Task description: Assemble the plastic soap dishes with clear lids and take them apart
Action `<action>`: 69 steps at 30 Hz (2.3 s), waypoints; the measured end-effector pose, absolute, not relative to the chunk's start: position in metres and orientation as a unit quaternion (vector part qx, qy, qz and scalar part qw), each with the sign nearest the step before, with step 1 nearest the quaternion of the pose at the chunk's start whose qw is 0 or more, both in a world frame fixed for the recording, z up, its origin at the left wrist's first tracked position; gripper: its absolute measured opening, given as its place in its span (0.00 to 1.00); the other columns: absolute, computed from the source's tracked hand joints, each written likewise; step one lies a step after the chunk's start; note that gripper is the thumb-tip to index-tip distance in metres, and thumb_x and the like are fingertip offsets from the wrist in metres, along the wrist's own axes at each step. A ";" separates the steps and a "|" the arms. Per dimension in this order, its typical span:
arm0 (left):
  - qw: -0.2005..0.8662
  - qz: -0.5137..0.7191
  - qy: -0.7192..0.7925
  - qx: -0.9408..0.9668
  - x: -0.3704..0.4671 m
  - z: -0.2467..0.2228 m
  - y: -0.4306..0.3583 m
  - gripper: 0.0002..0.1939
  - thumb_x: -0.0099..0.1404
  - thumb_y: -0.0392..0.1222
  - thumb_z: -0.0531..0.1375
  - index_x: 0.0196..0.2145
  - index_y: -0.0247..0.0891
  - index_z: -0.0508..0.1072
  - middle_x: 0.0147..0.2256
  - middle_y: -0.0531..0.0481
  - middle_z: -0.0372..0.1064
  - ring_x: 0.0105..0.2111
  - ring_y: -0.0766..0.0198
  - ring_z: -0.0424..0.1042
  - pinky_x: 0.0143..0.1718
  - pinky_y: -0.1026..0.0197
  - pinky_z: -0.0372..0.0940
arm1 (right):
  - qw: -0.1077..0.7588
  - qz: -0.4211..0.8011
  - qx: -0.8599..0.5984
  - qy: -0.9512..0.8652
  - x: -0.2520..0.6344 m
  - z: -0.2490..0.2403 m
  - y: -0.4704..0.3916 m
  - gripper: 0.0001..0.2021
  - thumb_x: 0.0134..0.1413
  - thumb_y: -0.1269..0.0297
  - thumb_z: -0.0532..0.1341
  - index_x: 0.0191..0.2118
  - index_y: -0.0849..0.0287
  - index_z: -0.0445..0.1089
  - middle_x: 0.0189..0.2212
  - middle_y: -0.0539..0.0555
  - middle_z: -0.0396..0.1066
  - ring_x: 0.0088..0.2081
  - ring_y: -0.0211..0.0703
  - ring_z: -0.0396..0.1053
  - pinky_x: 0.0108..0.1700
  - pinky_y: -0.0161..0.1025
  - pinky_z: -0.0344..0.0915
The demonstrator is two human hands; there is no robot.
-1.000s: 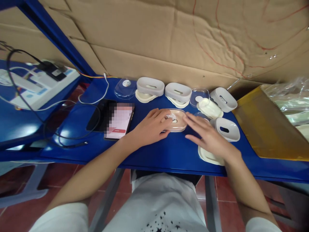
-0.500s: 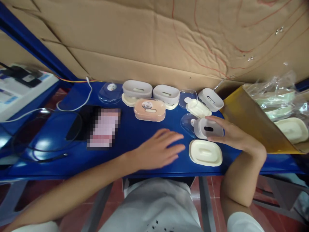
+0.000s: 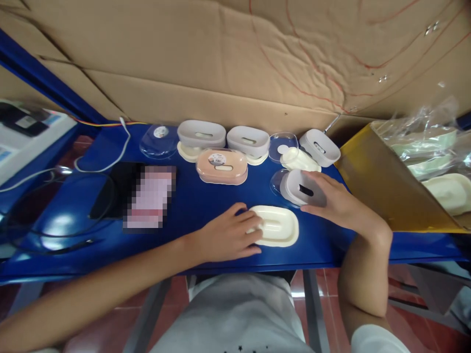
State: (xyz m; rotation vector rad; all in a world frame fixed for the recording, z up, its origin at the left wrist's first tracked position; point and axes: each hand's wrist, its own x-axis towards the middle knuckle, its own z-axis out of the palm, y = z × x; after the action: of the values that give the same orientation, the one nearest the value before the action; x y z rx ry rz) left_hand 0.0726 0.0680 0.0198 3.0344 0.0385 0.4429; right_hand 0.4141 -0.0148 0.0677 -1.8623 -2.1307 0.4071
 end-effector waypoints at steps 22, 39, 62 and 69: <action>0.155 0.201 0.151 0.955 0.053 0.013 0.089 0.41 0.70 0.39 0.69 0.73 0.44 0.55 0.73 0.28 0.54 0.72 0.34 0.62 0.66 0.33 0.68 | 0.086 0.125 -0.532 -0.833 0.309 0.058 -0.012 0.38 0.68 0.43 0.67 0.75 0.53 0.59 0.76 0.65 0.58 0.73 0.68 0.60 0.72 0.69 0.64; 0.331 0.127 0.203 0.913 0.046 0.015 0.103 0.58 0.64 0.53 0.76 0.79 0.55 0.46 0.75 0.39 0.56 0.74 0.37 0.58 0.72 0.31 0.56 | 0.132 0.112 -0.525 -0.833 0.305 0.056 -0.012 0.36 0.71 0.44 0.63 0.76 0.54 0.57 0.77 0.65 0.58 0.73 0.66 0.63 0.68 0.68 0.68; 0.253 0.125 0.179 0.942 0.044 0.026 0.097 0.42 0.71 0.49 0.68 0.76 0.48 0.57 0.77 0.37 0.53 0.76 0.36 0.54 0.74 0.32 0.51 | 0.156 0.079 -0.626 -0.760 0.374 0.059 -0.001 0.32 0.71 0.42 0.63 0.73 0.46 0.62 0.71 0.62 0.66 0.71 0.66 0.65 0.71 0.71 0.62; 0.371 0.111 0.224 0.894 0.038 0.030 0.106 0.53 0.67 0.53 0.73 0.78 0.52 0.47 0.77 0.39 0.52 0.76 0.37 0.55 0.75 0.31 0.52 | 0.145 0.118 -0.649 -0.738 0.399 0.042 0.003 0.35 0.65 0.43 0.69 0.71 0.49 0.64 0.69 0.64 0.68 0.68 0.69 0.69 0.66 0.71 0.69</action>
State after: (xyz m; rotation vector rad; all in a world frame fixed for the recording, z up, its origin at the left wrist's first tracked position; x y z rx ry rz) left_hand 0.0380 0.1058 0.0304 2.2935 0.5743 0.2846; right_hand 0.3991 0.0034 0.0419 -1.8688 -2.1247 0.3386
